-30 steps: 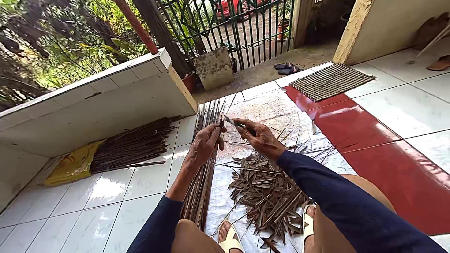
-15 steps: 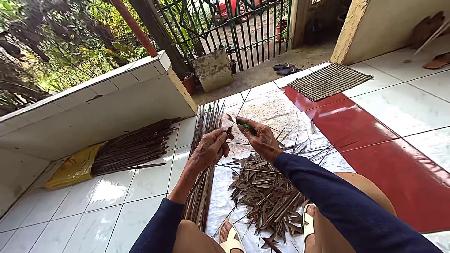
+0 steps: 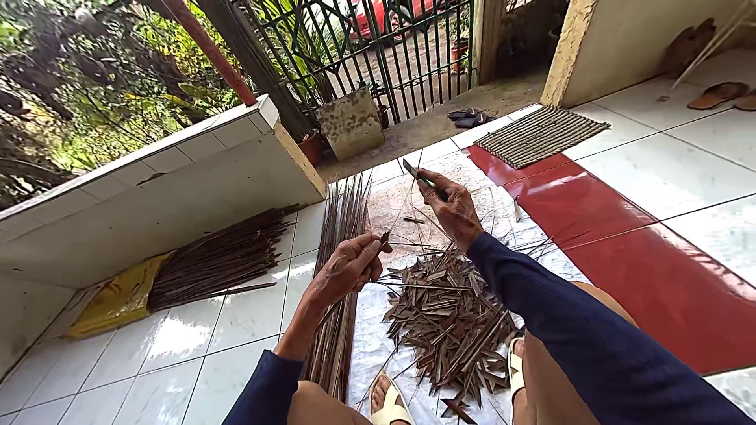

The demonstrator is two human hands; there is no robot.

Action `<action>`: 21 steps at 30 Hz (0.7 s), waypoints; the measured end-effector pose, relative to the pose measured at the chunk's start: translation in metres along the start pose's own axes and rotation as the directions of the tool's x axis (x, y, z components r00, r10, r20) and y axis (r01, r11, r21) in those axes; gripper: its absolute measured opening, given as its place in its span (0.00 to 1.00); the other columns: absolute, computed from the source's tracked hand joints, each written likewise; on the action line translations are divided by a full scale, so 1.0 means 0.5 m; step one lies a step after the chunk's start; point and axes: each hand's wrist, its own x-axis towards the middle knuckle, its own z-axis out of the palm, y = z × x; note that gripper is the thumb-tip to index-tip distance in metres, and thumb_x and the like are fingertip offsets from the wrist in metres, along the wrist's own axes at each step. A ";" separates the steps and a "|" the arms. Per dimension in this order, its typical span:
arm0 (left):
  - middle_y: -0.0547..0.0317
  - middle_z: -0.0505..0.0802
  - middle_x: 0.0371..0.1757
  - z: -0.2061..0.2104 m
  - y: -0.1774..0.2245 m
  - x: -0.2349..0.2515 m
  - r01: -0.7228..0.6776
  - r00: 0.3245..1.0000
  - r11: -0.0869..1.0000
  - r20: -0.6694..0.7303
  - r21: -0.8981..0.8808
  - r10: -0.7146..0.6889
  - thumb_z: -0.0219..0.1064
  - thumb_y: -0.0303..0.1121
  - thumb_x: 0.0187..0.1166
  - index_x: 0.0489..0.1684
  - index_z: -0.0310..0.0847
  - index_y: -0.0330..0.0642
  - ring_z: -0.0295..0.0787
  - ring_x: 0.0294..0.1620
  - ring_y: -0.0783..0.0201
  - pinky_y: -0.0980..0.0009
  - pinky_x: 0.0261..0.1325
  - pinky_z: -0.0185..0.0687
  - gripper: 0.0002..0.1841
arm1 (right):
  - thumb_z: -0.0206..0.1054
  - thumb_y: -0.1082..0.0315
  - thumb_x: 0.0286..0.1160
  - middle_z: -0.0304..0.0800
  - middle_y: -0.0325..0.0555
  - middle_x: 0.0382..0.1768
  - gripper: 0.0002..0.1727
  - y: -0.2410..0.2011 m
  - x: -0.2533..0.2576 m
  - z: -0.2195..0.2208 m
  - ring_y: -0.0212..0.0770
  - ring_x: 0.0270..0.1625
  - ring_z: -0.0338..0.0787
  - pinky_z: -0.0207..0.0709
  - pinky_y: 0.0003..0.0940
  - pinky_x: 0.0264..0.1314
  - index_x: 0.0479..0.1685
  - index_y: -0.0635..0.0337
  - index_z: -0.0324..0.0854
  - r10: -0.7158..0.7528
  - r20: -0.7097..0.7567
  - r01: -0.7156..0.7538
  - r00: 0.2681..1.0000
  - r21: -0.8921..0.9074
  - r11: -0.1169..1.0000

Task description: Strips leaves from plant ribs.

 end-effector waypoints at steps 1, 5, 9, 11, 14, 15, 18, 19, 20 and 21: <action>0.57 0.83 0.22 -0.001 -0.001 -0.003 0.002 1.000 1.000 0.012 0.003 -0.002 0.44 0.38 0.97 0.63 0.81 0.38 0.65 0.10 0.72 0.79 0.11 0.60 0.20 | 0.62 0.54 0.89 0.93 0.40 0.44 0.20 0.001 0.007 -0.010 0.34 0.33 0.83 0.78 0.35 0.40 0.75 0.43 0.84 0.002 -0.009 -0.002 1.000 0.014 1.000; 0.57 0.83 0.22 -0.004 -0.008 -0.012 0.004 0.999 1.000 0.043 0.016 -0.005 0.44 0.37 0.97 0.63 0.82 0.38 0.65 0.10 0.72 0.79 0.11 0.60 0.19 | 0.62 0.55 0.89 0.89 0.41 0.36 0.20 0.007 0.029 -0.049 0.33 0.28 0.79 0.74 0.31 0.34 0.75 0.47 0.84 0.009 -0.052 -0.008 0.999 0.028 1.000; 0.58 0.84 0.22 -0.004 -0.018 -0.025 0.029 0.998 0.999 0.047 0.031 -0.030 0.45 0.38 0.97 0.63 0.82 0.39 0.66 0.10 0.72 0.79 0.10 0.59 0.19 | 0.61 0.58 0.90 0.87 0.41 0.33 0.20 0.016 0.045 -0.084 0.32 0.26 0.77 0.72 0.28 0.31 0.75 0.52 0.83 0.044 -0.100 -0.034 0.994 0.101 0.994; 0.58 0.84 0.23 -0.005 -0.021 -0.029 0.044 0.998 0.998 0.049 0.041 -0.046 0.45 0.38 0.97 0.63 0.83 0.39 0.67 0.10 0.72 0.79 0.11 0.60 0.19 | 0.62 0.58 0.90 0.86 0.40 0.33 0.21 0.017 0.050 -0.099 0.31 0.24 0.74 0.67 0.26 0.26 0.76 0.51 0.82 0.096 -0.100 -0.079 0.990 0.157 0.984; 0.58 0.84 0.23 -0.007 -0.026 -0.032 0.047 0.998 0.998 0.044 0.039 -0.048 0.45 0.38 0.97 0.63 0.82 0.39 0.67 0.10 0.72 0.79 0.11 0.61 0.19 | 0.62 0.58 0.90 0.86 0.38 0.32 0.20 0.017 0.054 -0.115 0.30 0.24 0.75 0.65 0.24 0.24 0.75 0.49 0.83 0.165 -0.069 -0.149 0.984 0.193 0.970; 0.58 0.84 0.22 -0.008 -0.027 -0.033 0.044 0.998 0.998 0.044 0.035 -0.046 0.45 0.38 0.97 0.62 0.82 0.39 0.67 0.10 0.72 0.79 0.11 0.61 0.19 | 0.62 0.58 0.89 0.86 0.38 0.33 0.20 0.019 0.055 -0.116 0.30 0.24 0.75 0.65 0.23 0.24 0.75 0.49 0.83 0.177 -0.059 -0.163 0.982 0.198 0.967; 0.59 0.83 0.22 -0.010 -0.024 -0.036 0.030 0.998 0.999 0.055 0.038 -0.032 0.46 0.38 0.97 0.61 0.82 0.39 0.66 0.10 0.72 0.79 0.11 0.60 0.19 | 0.62 0.58 0.89 0.86 0.38 0.34 0.19 0.017 0.055 -0.116 0.29 0.25 0.75 0.65 0.23 0.24 0.74 0.48 0.84 0.185 -0.048 -0.173 0.982 0.190 0.967; 0.59 0.82 0.22 -0.011 -0.021 -0.038 0.024 0.998 0.999 0.056 0.044 -0.026 0.46 0.38 0.97 0.61 0.83 0.39 0.66 0.11 0.72 0.79 0.11 0.59 0.19 | 0.62 0.58 0.90 0.87 0.38 0.34 0.19 0.015 0.056 -0.117 0.29 0.24 0.75 0.65 0.23 0.24 0.73 0.48 0.84 0.186 -0.047 -0.174 0.981 0.184 0.967; 0.59 0.82 0.22 -0.013 -0.017 -0.040 0.019 0.998 0.998 0.053 0.056 -0.022 0.46 0.38 0.97 0.61 0.83 0.40 0.66 0.11 0.72 0.79 0.11 0.59 0.19 | 0.62 0.58 0.90 0.86 0.38 0.34 0.19 0.013 0.058 -0.120 0.29 0.24 0.74 0.64 0.23 0.23 0.73 0.48 0.84 0.188 -0.048 -0.177 0.981 0.184 0.967; 0.60 0.82 0.22 -0.015 -0.013 -0.043 0.018 0.999 0.998 0.049 0.068 -0.022 0.46 0.39 0.97 0.61 0.83 0.41 0.66 0.11 0.72 0.79 0.11 0.59 0.19 | 0.61 0.58 0.90 0.86 0.38 0.34 0.19 0.014 0.060 -0.124 0.29 0.24 0.73 0.64 0.24 0.23 0.74 0.48 0.83 0.197 -0.054 -0.185 0.979 0.180 0.966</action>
